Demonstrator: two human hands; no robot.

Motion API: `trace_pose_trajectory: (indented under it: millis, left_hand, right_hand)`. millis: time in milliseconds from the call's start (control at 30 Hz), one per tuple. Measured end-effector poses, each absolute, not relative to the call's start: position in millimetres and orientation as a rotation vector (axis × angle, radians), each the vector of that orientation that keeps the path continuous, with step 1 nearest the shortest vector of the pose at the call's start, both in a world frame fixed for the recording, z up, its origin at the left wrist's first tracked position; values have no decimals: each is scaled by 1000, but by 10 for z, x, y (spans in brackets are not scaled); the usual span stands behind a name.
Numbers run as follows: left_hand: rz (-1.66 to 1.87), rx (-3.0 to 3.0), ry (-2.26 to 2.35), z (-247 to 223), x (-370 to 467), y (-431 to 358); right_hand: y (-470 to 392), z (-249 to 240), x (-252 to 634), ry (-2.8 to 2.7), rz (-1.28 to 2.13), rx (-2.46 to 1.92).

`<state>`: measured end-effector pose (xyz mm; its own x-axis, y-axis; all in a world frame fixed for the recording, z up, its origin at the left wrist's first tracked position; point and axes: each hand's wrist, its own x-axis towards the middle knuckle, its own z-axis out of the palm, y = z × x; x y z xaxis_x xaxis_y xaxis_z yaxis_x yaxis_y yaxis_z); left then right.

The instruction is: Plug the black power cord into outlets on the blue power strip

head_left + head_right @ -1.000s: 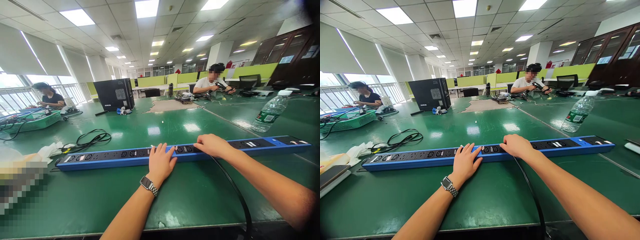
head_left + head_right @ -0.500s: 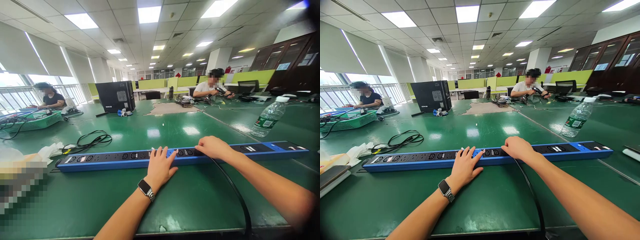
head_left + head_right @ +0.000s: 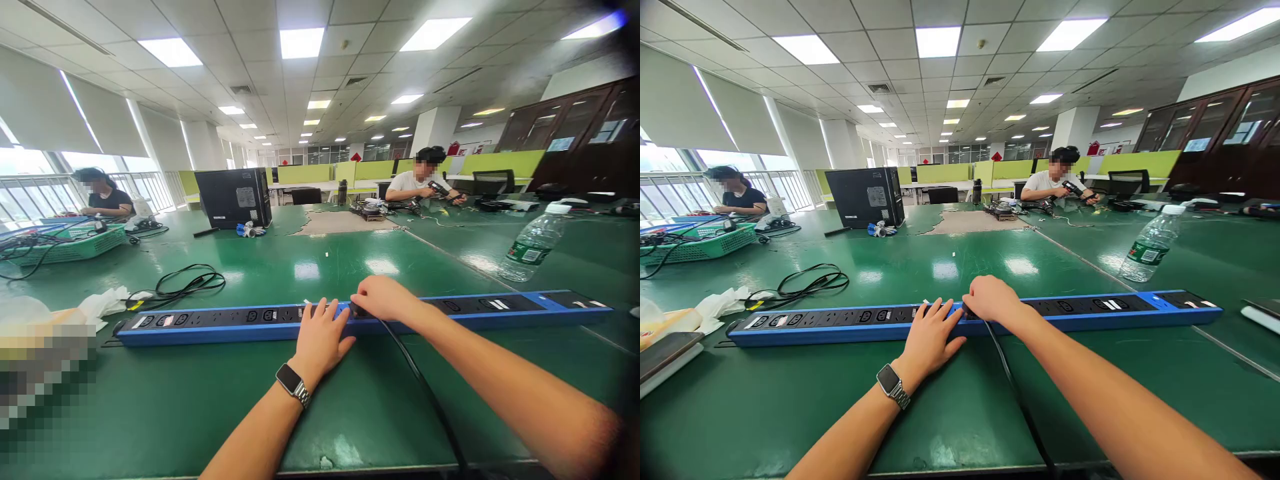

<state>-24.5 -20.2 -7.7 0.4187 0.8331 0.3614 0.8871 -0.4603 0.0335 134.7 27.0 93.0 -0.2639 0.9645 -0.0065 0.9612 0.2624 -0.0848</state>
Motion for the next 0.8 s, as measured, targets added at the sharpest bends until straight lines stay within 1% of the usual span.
trace_pose_trajectory:
  millis: [100,200,367,533,633,800]
  left_hand:
    - [-517,-2531,-1543,-78,-258,-179]
    - [-545,-2530,-1538,-96,-269,-153]
    - [-602,-2528,-1523,-115,-289,-139]
    - [-678,-2524,-1507,-145,-304,-125]
    - [-708,-2529,-1505,-159,-305,-113]
    - [-753,-2537,-1513,-159,-304,-109]
  right_hand:
    - [336,743,1267,-2402,161,-1873]
    - [371,672,1284,-2361,196,-1837]
    - [369,663,1293,-2324,225,-1847]
    - [376,685,1206,-2295,109,-1962]
    - [385,699,1171,-2323,69,-1942]
    - [372,695,1194,-2365,103,-1876]
